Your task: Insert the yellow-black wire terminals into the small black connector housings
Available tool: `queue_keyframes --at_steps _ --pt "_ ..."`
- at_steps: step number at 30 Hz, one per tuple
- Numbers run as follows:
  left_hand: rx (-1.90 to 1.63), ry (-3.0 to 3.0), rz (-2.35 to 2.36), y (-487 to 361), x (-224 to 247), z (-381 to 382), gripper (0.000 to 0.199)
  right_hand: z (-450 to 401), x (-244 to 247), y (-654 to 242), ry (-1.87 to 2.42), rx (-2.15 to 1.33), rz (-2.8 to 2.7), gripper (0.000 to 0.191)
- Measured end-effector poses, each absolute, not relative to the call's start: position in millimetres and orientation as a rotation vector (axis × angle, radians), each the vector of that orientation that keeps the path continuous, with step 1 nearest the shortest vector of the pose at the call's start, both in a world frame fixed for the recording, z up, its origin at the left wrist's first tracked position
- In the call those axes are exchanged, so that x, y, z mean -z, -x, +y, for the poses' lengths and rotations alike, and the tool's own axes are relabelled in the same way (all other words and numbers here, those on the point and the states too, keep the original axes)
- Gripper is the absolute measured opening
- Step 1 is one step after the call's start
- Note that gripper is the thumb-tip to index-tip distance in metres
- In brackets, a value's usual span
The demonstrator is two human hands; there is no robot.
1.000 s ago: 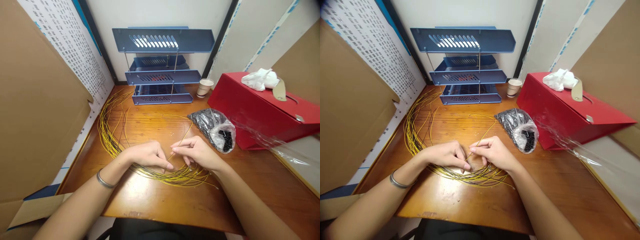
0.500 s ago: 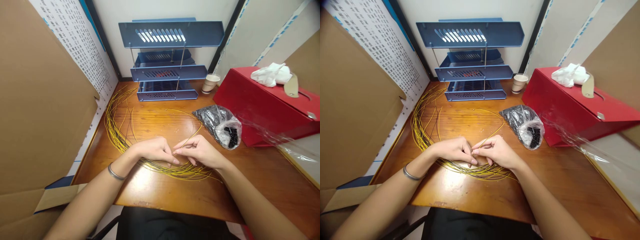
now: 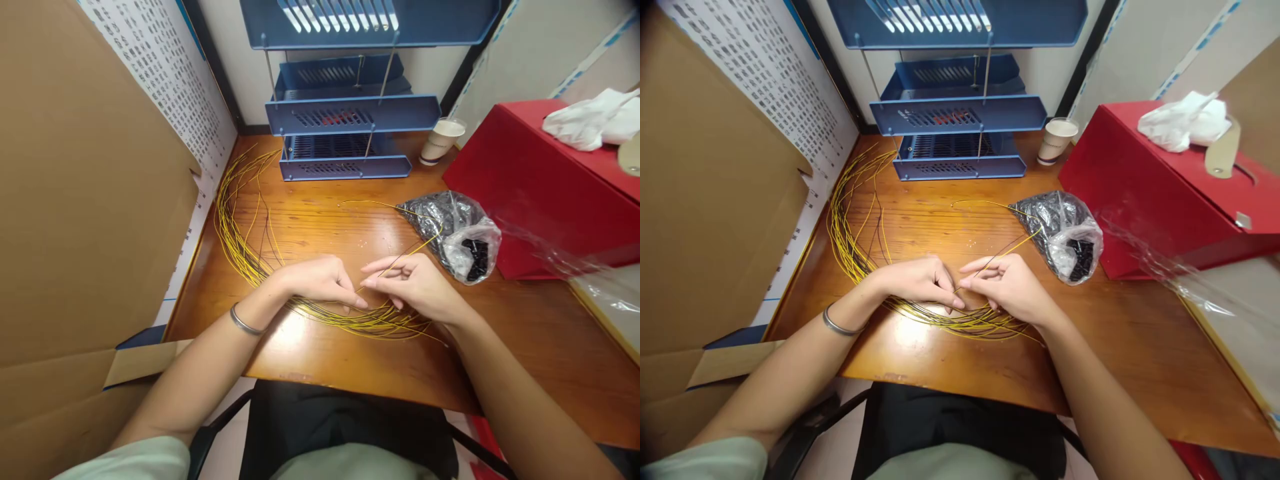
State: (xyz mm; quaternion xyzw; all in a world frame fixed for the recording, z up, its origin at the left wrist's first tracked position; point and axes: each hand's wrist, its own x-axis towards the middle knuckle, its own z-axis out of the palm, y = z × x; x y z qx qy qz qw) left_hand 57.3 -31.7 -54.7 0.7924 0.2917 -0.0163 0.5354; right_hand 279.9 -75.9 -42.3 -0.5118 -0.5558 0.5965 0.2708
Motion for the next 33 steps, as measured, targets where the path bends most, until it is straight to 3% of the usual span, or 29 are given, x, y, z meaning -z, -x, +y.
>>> queue_keyframes --at_steps 6,13,19,24,33 --pt "0.053 -1.905 0.695 -57.0 53.8 -31.3 0.058 -75.4 40.4 -273.3 1.334 -1.635 -1.543 0.027" --pt "0.072 -1.877 0.717 -57.8 51.8 -32.4 0.059 -68.9 53.8 -281.9 1.214 -1.429 -1.366 0.046" --pt "0.064 -1.872 0.735 -57.8 51.9 -32.8 0.049 -62.9 59.2 -283.8 1.158 -1.404 -1.379 0.042" --pt "0.075 -1.857 0.752 -57.9 49.2 -33.1 0.052 -58.1 57.4 -284.3 1.209 -1.413 -1.437 0.043" --pt "0.073 -1.87 0.749 -55.7 53.6 -30.3 0.056 -83.5 20.1 -323.9 1.235 -1.347 -1.615 0.061"
